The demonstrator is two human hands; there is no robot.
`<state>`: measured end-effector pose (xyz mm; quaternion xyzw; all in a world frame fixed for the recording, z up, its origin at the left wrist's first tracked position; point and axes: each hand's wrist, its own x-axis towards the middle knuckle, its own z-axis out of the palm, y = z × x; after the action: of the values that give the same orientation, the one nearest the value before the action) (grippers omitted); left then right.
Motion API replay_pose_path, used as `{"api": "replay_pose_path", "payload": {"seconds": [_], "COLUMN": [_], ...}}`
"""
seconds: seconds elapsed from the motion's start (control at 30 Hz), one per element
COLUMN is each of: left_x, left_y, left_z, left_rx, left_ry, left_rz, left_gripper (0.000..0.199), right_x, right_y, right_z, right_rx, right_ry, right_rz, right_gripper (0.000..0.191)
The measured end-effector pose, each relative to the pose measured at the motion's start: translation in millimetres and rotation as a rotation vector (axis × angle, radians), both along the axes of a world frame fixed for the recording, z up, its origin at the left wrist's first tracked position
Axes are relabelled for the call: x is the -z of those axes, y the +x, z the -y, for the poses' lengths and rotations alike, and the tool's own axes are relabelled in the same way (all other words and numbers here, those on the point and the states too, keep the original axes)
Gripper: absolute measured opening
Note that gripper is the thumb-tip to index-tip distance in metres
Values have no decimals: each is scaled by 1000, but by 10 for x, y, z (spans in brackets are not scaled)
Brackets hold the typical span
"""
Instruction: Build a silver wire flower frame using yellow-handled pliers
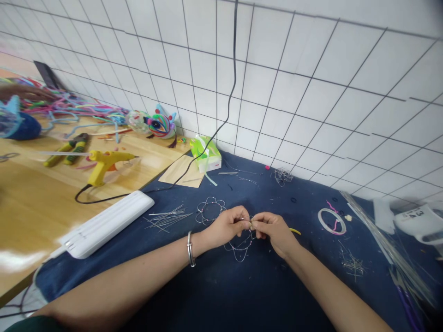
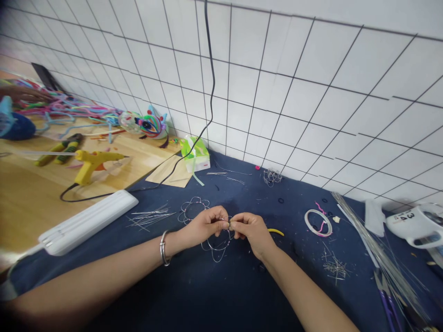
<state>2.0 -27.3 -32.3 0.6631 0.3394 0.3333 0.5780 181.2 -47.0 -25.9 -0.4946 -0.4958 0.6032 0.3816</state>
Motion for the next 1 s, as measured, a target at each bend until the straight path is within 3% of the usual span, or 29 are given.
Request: {"api": "replay_pose_path", "payload": {"seconds": [0.27,0.6,0.8,1.0], "left_x": [-10,-71,-54,-3], "left_y": [21,-5,-12,6], "left_z": [20,23,18,1], "left_rx": [-32,32,29,-12], "left_ry": [-35,-93,-96,-86], "left_rz": [18,54,39,26], "left_gripper": [9,6,3,15], "right_x": [19,-3,6,42], "right_y": [-25,-42,-68,-96], "right_z": [11,27,36,49], "right_rx": [-22,35,23,70], "right_ry": [33,181,166,99], "right_rz": [27,175,123,40], "right_gripper": [18,11,11,15]}}
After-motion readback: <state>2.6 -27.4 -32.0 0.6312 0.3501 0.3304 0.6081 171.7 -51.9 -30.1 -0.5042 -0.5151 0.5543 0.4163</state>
